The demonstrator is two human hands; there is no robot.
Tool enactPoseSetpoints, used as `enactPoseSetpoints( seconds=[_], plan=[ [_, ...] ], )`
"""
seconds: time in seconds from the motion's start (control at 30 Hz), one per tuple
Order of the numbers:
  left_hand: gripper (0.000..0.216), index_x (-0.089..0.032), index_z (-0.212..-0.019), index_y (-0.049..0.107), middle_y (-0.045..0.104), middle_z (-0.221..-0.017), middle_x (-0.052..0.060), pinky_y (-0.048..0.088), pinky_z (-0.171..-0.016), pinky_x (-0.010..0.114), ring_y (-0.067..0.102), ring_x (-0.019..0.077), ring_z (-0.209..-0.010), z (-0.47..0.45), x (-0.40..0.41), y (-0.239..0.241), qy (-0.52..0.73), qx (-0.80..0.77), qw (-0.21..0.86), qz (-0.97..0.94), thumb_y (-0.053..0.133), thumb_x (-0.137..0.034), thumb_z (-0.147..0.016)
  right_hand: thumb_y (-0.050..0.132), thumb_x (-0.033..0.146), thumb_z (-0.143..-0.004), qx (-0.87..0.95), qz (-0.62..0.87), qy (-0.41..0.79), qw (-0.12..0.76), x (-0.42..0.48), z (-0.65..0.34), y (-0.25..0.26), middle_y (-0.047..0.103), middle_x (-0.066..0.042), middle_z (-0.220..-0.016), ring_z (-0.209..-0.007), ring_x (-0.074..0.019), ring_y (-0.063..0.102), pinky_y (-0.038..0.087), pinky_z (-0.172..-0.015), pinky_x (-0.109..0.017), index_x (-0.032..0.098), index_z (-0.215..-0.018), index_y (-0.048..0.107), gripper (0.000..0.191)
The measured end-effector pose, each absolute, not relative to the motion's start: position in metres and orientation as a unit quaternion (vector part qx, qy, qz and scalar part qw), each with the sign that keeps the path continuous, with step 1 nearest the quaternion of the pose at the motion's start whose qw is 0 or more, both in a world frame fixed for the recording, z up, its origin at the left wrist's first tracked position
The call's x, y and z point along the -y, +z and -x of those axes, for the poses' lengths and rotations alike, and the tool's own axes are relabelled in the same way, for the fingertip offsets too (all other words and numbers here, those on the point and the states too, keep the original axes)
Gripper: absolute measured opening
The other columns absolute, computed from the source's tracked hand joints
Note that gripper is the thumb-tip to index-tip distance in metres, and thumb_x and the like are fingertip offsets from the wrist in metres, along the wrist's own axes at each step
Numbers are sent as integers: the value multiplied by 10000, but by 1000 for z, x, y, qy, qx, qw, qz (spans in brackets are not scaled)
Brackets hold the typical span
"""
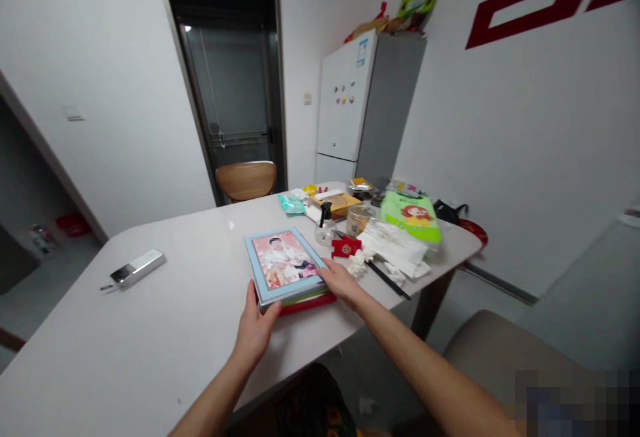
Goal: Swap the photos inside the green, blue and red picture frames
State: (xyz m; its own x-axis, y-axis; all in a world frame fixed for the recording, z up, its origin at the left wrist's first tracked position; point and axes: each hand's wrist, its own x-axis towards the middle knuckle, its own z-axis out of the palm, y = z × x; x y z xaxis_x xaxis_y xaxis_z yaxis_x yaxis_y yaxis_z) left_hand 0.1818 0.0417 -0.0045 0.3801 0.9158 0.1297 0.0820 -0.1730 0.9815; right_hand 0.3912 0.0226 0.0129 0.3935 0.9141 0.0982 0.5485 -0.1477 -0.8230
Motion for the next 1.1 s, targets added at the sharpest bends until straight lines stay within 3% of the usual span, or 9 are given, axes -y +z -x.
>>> enactPoseSetpoints(
  seconds=[0.13,0.27,0.4,0.53,0.63,0.8,0.97,1.1],
  plan=[
    [792,-108,-1309,32,359,-1304,99,293,-964,280,381,187,-1158,-182,-55,-12,396,-414,488,-659,515,-249,-698,371,258,-698,495,722,224,428,-34,-382,5,628,-51,-903,-807,-176,543,383,-705,-251,140,-1006,575,388],
    [785,-82,-1304,60,420,-1260,103,316,-941,262,418,187,-1127,-182,-73,-8,395,-447,464,-655,495,-141,-653,365,277,-689,488,722,223,438,-55,-373,9,644,-44,-805,-772,-194,555,389,-689,-268,140,-980,596,396],
    [781,-85,-1297,115,444,-1242,108,342,-918,256,445,194,-1104,-180,-81,-7,411,-459,448,-648,485,-90,-610,367,316,-685,493,718,220,440,-65,-368,13,649,-38,-790,-768,-200,566,401,-692,-277,149,-955,611,400],
    [721,-116,-1268,233,432,-1257,103,346,-915,248,418,197,-1134,-164,-77,-20,420,-472,445,-635,485,-75,-594,378,388,-682,486,728,207,437,-63,-371,12,623,-92,-947,-895,-232,543,388,-773,-313,107,-1019,579,483],
    [612,-101,-1194,359,447,-1235,143,362,-907,289,438,216,-1116,-134,-70,-31,419,-481,445,-628,487,-74,-596,390,426,-681,484,735,200,431,-56,-374,8,584,-129,-1035,-985,-251,504,358,-833,-330,74,-1066,547,544],
    [316,-116,-956,533,612,-999,107,407,-859,311,574,173,-920,-83,-59,-35,430,-469,429,-641,464,-101,-649,331,462,-721,502,735,195,411,-45,-368,-1,640,-78,-908,-890,-223,563,412,-752,-286,126,-977,604,503],
    [201,-138,-845,571,641,-838,63,434,-790,306,591,172,-807,-71,-43,-30,439,-448,393,-672,477,-147,-667,375,428,-706,471,772,132,406,-40,-361,9,584,-170,-1015,-959,-275,524,388,-799,-356,59,-1051,547,534],
    [215,-162,-837,588,629,-836,51,414,-796,317,570,186,-814,-73,-30,-27,441,-435,369,-693,489,-147,-647,346,389,-736,529,752,31,393,-42,-353,24,490,-173,-1156,-1071,-248,442,316,-906,-337,34,-1143,463,553]
  ],
)
